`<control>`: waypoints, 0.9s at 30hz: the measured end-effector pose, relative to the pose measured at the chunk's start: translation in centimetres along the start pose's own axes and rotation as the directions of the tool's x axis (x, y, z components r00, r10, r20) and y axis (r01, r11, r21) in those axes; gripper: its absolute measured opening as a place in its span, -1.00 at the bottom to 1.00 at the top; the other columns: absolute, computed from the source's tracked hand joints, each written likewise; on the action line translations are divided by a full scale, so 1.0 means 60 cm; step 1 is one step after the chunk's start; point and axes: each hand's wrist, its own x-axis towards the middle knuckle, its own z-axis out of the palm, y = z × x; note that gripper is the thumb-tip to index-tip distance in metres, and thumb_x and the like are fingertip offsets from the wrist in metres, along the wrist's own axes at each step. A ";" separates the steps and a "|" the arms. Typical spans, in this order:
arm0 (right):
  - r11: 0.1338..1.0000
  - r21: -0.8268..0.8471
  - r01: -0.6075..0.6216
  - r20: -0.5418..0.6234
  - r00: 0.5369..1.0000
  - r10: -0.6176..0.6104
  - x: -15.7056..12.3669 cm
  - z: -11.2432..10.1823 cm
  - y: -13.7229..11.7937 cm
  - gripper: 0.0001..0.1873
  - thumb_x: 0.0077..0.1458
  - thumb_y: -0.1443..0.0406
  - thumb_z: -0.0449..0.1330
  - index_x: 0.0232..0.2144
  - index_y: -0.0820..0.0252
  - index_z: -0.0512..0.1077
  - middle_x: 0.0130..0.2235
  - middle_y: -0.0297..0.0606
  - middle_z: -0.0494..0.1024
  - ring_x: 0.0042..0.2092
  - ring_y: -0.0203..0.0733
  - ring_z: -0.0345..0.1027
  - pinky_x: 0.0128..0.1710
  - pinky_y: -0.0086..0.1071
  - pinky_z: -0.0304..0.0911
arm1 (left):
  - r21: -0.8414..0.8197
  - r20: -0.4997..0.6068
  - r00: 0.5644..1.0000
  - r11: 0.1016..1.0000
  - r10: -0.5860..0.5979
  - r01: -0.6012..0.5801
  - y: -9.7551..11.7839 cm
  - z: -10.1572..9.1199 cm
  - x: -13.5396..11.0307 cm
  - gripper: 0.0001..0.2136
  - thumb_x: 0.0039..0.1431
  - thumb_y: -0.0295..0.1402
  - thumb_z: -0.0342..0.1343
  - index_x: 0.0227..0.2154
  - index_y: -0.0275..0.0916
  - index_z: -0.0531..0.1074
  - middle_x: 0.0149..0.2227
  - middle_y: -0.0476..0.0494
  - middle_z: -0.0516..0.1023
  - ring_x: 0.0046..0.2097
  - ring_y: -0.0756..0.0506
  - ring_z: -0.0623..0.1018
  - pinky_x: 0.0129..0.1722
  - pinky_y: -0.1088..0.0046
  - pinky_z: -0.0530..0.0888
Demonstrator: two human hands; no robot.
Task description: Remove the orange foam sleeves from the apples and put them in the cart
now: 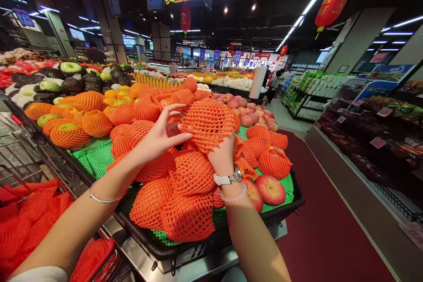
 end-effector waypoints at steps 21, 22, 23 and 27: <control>0.924 0.370 -0.098 -0.216 0.958 0.188 -0.005 -0.006 -0.023 -0.63 -0.05 0.11 0.21 -0.18 0.01 0.24 -0.02 -0.14 0.49 -0.01 -0.13 0.42 0.04 -0.12 0.35 | 0.182 0.094 0.972 0.956 0.216 -0.230 0.018 -0.040 0.001 -0.85 0.19 -0.24 0.09 -0.31 -0.19 0.28 -0.30 -0.05 0.29 -0.26 -0.03 0.32 -0.20 0.44 0.33; 0.916 0.387 -0.108 -0.214 0.955 0.203 -0.006 -0.005 -0.023 -0.60 -0.06 0.12 0.22 -0.15 0.02 0.24 0.02 -0.11 0.47 0.01 -0.13 0.41 0.05 -0.11 0.34 | 0.188 0.075 0.965 0.947 0.252 -0.262 0.017 -0.040 0.001 -0.82 0.17 -0.22 0.12 -0.27 -0.17 0.29 -0.25 -0.07 0.31 -0.22 -0.05 0.34 -0.16 0.42 0.34; 0.906 0.405 -0.124 -0.217 0.949 0.227 -0.007 -0.005 -0.024 -0.58 -0.05 0.11 0.21 -0.13 0.03 0.24 0.07 -0.09 0.43 0.02 -0.12 0.40 0.06 -0.10 0.33 | 0.202 0.053 0.954 0.932 0.296 -0.301 0.017 -0.040 0.001 -0.74 0.12 -0.20 0.17 -0.19 -0.15 0.29 -0.16 -0.11 0.32 -0.14 -0.08 0.36 -0.08 0.38 0.35; 0.881 0.423 -0.210 -0.181 0.934 0.309 -0.011 -0.006 -0.023 -0.57 0.08 0.02 0.08 -0.06 0.08 0.24 0.11 -0.04 0.39 0.01 -0.13 0.41 0.01 -0.11 0.38 | 0.305 0.077 0.923 0.872 0.378 -0.383 0.017 -0.038 -0.002 -0.13 -0.22 -0.09 0.39 0.17 -0.02 0.08 0.28 -0.24 0.01 0.29 -0.35 0.07 0.21 0.05 0.16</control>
